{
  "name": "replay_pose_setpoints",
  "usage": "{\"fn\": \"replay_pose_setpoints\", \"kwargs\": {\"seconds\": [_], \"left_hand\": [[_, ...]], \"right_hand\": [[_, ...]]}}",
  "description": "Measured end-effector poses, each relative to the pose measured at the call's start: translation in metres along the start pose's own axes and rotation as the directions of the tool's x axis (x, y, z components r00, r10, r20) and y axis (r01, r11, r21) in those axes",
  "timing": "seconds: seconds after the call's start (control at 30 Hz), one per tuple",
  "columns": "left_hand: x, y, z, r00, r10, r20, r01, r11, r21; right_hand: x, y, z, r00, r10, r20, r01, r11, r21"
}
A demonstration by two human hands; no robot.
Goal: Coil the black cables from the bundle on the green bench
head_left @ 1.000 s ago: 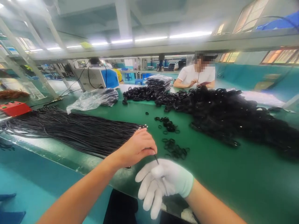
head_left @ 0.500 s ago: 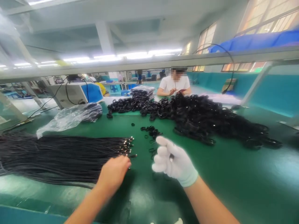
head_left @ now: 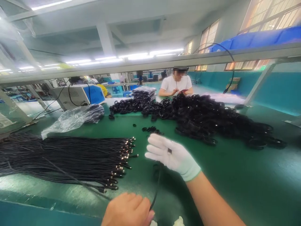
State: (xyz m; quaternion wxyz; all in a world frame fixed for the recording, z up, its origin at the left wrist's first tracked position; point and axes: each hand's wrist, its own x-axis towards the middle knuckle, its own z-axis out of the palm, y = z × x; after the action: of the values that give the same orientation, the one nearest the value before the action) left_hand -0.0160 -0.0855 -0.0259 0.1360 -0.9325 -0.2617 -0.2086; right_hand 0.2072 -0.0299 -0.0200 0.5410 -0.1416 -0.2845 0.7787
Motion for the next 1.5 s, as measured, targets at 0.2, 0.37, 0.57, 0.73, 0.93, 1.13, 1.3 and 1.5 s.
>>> {"fn": "replay_pose_setpoints", "kwargs": {"seconds": [0.2, 0.37, 0.57, 0.73, 0.93, 1.13, 1.3, 1.5], "left_hand": [[0.061, -0.05, -0.044, 0.95, -0.268, 0.157, 0.305, 0.905, -0.297], [0.08, -0.065, -0.026, 0.903, -0.34, 0.262, 0.428, 0.764, -0.483], [0.067, -0.082, 0.014, 0.882, -0.288, 0.372, 0.469, 0.603, -0.645], [0.023, -0.105, 0.046, 0.855, -0.388, 0.343, 0.503, 0.782, -0.368], [-0.008, -0.03, 0.031, 0.935, -0.191, 0.3, 0.234, 0.965, -0.117], [0.031, -0.038, -0.021, 0.988, -0.117, 0.104, 0.137, 0.969, -0.205], [0.059, -0.074, -0.024, 0.935, -0.206, 0.289, 0.339, 0.761, -0.553], [0.039, -0.084, 0.027, 0.859, -0.279, 0.428, 0.51, 0.415, -0.753]], "right_hand": [[-0.001, 0.034, 0.005, 0.904, 0.323, 0.28, -0.288, 0.944, -0.159], [-0.002, 0.046, 0.01, 0.866, 0.371, 0.336, -0.354, 0.929, -0.112], [-0.002, 0.051, 0.016, 0.891, 0.332, 0.308, -0.355, 0.935, 0.019], [0.004, 0.031, 0.021, 0.954, 0.099, 0.281, -0.169, 0.957, 0.236], [0.01, 0.023, 0.009, 0.996, -0.078, 0.037, 0.073, 0.99, 0.116], [0.002, 0.051, 0.008, 0.951, 0.272, 0.148, -0.259, 0.96, -0.104], [-0.002, 0.067, 0.019, 0.841, 0.415, 0.347, -0.425, 0.904, -0.048], [-0.001, 0.064, 0.03, 0.861, 0.349, 0.371, -0.402, 0.913, 0.073]]}}
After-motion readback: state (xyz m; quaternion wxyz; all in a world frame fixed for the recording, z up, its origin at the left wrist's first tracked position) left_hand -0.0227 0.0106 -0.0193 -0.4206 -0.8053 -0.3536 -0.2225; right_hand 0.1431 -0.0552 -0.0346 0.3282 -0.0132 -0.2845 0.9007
